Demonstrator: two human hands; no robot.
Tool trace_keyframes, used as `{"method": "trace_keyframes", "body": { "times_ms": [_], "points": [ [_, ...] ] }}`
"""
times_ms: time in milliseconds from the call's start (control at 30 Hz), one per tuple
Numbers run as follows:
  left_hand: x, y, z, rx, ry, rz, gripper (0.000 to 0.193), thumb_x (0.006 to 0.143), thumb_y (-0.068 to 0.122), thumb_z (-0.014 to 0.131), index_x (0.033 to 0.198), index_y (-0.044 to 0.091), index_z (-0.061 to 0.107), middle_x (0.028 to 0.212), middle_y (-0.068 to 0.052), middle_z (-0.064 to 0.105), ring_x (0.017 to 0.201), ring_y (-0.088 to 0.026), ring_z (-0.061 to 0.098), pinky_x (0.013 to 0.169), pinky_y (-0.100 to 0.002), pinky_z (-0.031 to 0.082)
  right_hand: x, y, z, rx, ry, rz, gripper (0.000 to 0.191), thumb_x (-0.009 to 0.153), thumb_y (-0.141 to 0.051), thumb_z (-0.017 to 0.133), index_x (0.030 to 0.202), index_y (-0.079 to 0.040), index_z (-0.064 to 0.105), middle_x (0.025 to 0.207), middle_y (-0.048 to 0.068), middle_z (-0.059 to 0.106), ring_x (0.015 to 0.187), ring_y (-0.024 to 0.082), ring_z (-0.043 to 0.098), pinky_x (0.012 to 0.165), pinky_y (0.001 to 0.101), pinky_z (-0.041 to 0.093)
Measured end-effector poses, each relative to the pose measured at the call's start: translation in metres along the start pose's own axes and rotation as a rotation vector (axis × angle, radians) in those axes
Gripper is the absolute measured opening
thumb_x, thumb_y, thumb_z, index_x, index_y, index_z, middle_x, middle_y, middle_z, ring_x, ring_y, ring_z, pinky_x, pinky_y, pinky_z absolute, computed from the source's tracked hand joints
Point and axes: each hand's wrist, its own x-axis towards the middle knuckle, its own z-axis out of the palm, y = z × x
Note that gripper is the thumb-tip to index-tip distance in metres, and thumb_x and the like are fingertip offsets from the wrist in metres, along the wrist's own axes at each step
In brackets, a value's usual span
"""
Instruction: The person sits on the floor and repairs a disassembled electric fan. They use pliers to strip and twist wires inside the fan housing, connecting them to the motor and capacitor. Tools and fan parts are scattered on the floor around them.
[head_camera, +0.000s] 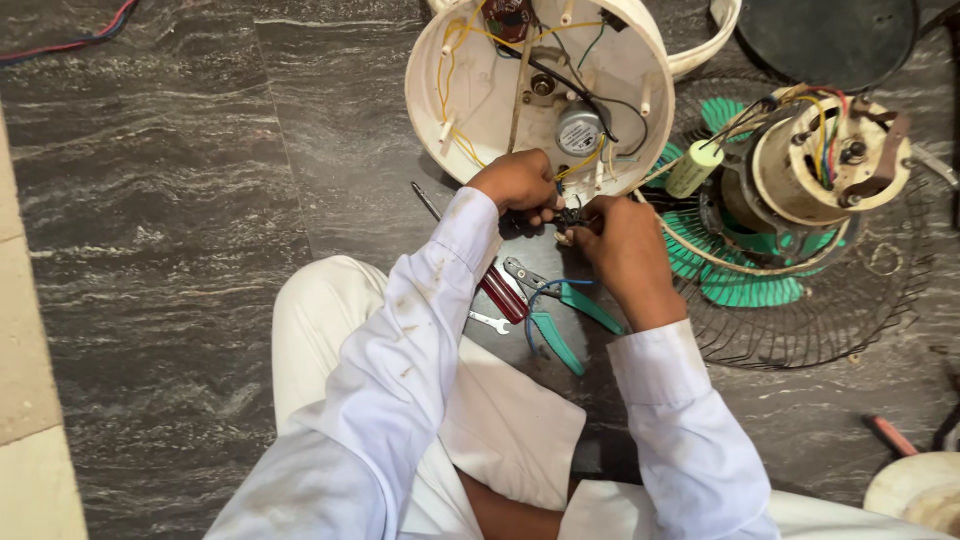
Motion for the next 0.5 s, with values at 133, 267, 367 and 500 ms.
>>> {"method": "trace_keyframes", "body": {
  "times_ms": [133, 267, 367, 500],
  "points": [
    [-0.019, 0.008, -0.002, 0.115, 0.011, -0.045, 0.018, 0.091, 0.018, 0.071, 0.084, 0.002, 0.074, 0.071, -0.004, 0.075, 0.054, -0.013, 0.068, 0.051, -0.031, 0.051, -0.001, -0.004, -0.002, 0.09, -0.003, 0.055, 0.028, 0.076, -0.015, 0.085, 0.097, 0.001, 0.076, 0.078, 0.019, 0.073, 0.066, 0.03, 0.071, 0.065, 0.0396, 0.054],
    [-0.025, 0.013, -0.002, 0.13, 0.015, -0.082, 0.019, 0.094, 0.018, 0.068, 0.084, 0.002, 0.071, 0.07, -0.003, 0.073, 0.054, -0.013, 0.066, 0.049, -0.033, 0.05, -0.002, -0.01, -0.007, 0.255, -0.091, 0.269, 0.023, 0.084, -0.018, 0.079, 0.101, -0.002, 0.076, 0.074, 0.014, 0.073, 0.058, 0.029, 0.068, 0.057, 0.0407, 0.051],
    [-0.024, 0.01, 0.001, -0.05, 0.014, -0.072, 0.014, 0.095, 0.015, 0.065, 0.091, 0.002, 0.067, 0.071, -0.005, 0.072, 0.053, -0.015, 0.064, 0.048, -0.034, 0.05, -0.003, -0.014, -0.006, 0.274, -0.058, 0.258, 0.023, 0.087, -0.024, 0.079, 0.093, -0.001, 0.076, 0.071, 0.013, 0.074, 0.06, 0.025, 0.07, 0.059, 0.0378, 0.052],
    [-0.022, 0.008, 0.002, -0.13, 0.013, -0.061, 0.012, 0.096, 0.014, 0.06, 0.093, 0.002, 0.063, 0.07, -0.007, 0.072, 0.051, -0.016, 0.065, 0.047, -0.035, 0.05, -0.004, -0.017, 0.001, 0.06, 0.072, 0.075, 0.023, 0.078, -0.018, 0.083, 0.087, 0.002, 0.075, 0.072, 0.017, 0.072, 0.063, 0.031, 0.069, 0.061, 0.0404, 0.051]
  ]
}}
